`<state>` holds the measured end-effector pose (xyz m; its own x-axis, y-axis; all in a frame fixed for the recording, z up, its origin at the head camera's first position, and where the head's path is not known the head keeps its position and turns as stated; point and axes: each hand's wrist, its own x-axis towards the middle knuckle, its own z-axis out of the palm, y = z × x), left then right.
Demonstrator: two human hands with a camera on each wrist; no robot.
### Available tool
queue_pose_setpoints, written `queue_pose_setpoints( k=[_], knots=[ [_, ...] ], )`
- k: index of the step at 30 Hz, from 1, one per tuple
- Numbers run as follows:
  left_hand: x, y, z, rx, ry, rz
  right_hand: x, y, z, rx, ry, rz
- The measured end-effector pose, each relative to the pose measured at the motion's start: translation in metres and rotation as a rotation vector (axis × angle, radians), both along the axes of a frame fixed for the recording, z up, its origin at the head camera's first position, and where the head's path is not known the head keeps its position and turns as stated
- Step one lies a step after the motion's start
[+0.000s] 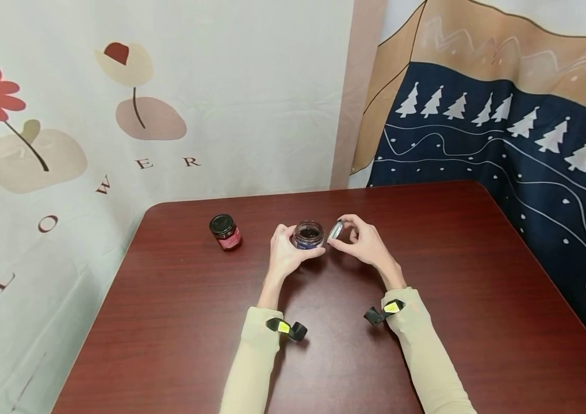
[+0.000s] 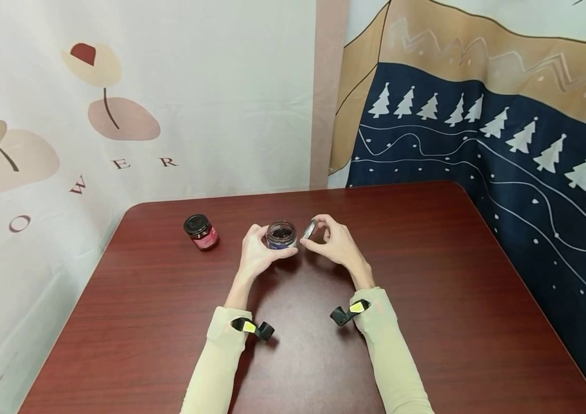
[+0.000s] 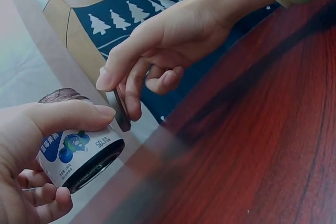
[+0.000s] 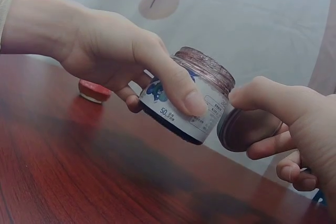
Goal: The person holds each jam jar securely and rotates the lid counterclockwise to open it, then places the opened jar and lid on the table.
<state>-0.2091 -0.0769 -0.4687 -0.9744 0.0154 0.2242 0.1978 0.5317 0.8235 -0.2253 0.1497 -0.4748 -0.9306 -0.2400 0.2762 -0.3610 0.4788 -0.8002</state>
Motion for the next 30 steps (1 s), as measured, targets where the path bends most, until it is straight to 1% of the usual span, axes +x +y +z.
queue_pose_setpoints(
  k=[9, 14, 20, 30],
  knots=[
    [-0.003, 0.0, -0.008, -0.026, -0.027, 0.007, -0.003, 0.0, -0.011, 0.012, -0.052, -0.007],
    [-0.004, 0.0, -0.013, -0.026, -0.07, 0.012, -0.005, 0.0, -0.017, 0.009, -0.074, -0.005],
    [-0.005, 0.0, -0.017, -0.023, -0.111, 0.021, -0.006, 0.0, -0.02, 0.01, -0.107, 0.003],
    [-0.01, 0.001, -0.023, -0.022, -0.104, 0.034, -0.007, 0.001, -0.023, 0.038, -0.128, 0.004]
  ],
)
